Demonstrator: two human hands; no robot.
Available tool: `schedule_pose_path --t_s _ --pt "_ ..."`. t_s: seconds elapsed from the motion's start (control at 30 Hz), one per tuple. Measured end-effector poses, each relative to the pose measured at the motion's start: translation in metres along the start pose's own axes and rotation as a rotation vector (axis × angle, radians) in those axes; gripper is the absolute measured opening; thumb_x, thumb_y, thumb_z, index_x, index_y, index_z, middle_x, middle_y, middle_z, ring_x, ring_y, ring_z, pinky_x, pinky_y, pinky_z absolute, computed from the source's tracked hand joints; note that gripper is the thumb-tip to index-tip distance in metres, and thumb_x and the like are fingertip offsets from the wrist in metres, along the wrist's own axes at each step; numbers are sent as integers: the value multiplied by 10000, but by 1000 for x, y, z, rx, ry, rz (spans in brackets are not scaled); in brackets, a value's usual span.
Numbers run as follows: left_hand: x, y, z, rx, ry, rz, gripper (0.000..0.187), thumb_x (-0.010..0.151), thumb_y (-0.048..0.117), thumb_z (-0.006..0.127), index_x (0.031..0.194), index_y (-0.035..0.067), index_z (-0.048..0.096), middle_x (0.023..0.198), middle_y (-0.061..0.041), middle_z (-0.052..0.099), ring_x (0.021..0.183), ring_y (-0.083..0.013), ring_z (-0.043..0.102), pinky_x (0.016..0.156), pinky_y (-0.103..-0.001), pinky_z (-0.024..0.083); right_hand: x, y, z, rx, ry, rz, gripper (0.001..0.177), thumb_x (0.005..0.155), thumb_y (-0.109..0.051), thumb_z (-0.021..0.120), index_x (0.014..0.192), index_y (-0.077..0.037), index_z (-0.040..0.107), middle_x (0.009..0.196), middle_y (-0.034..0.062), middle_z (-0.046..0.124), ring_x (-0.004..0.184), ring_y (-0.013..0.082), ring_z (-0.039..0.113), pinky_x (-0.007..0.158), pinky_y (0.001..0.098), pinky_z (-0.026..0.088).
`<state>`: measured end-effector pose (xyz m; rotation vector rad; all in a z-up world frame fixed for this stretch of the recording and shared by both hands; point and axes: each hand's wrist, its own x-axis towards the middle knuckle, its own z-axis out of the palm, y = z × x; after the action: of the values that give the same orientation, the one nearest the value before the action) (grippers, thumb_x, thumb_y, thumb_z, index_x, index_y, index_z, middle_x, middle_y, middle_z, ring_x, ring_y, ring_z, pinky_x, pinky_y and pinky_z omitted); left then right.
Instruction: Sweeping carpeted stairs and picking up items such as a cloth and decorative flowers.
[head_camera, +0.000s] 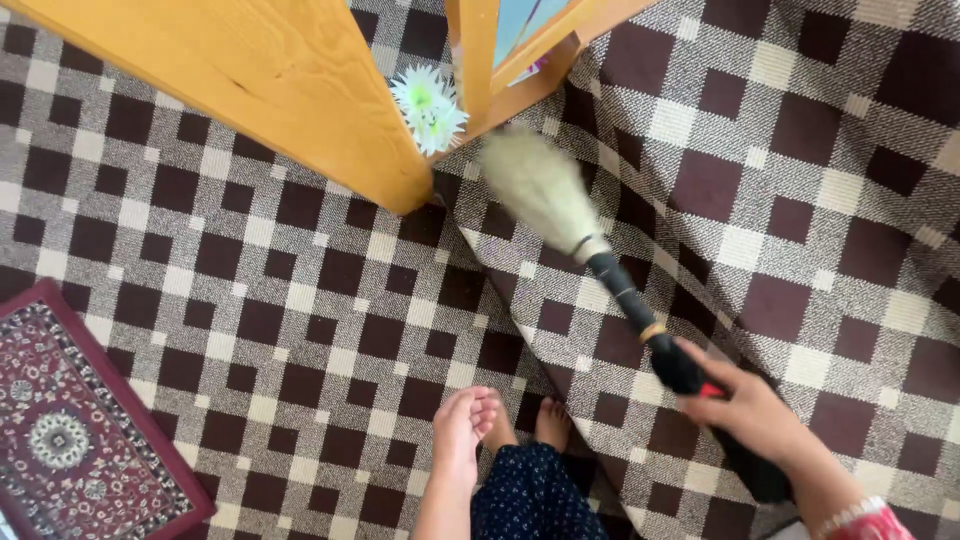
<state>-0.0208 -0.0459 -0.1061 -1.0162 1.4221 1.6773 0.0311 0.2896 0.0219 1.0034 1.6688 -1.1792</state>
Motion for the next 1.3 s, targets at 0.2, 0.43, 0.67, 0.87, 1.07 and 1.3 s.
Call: schedule_pose_path --t_s 0.2,0.43,0.67,0.87,1.07,1.3 --pt "14 -5 -7 51 -11 1 275 980 152 497 1063 1 711 857 -77 737 748 -132 652 703 -280 543 43 2 53 280 122 43 856 829 -131 749 1575 -311 369 679 76 616 536 187 580 561 354 519" --pt "30 3 -20 -29 -10 51 239 959 184 539 1023 15 697 813 -65 709 702 -131 610 657 -277 494 -16 34 64 149 -289 -119 840 787 -56 770 1553 -241 478 931 10 676 660 117 659 655 275 531" --pt "53 60 7 21 91 281 404 1036 396 469 846 70 615 689 -15 579 614 -122 510 588 -280 435 48 175 -14 -275 17 -877 847 810 36 889 1552 -84 499 1307 299 627 1134 388 597 896 518 393" --pt "121 82 62 19 62 276 377 1032 387 469 899 78 639 736 -21 626 641 -110 551 605 -276 468 43 18 -65 -718 -30 24 978 883 -159 718 1676 -465 233 1017 125 728 849 248 760 836 312 634" --pt "229 85 107 -18 40 410 306 1024 333 539 925 65 649 733 -12 627 620 -100 547 554 -267 444 165 -9 -181 -1053 355 -85 903 773 -318 777 1554 -419 334 1163 7 744 989 206 768 860 367 618" --pt "406 136 148 14 81 568 397 1053 383 456 895 59 623 727 -62 657 598 -112 578 519 -254 441 421 119 -324 -1129 482 -248 534 680 -509 862 1135 -259 740 970 33 807 897 215 798 818 358 638"
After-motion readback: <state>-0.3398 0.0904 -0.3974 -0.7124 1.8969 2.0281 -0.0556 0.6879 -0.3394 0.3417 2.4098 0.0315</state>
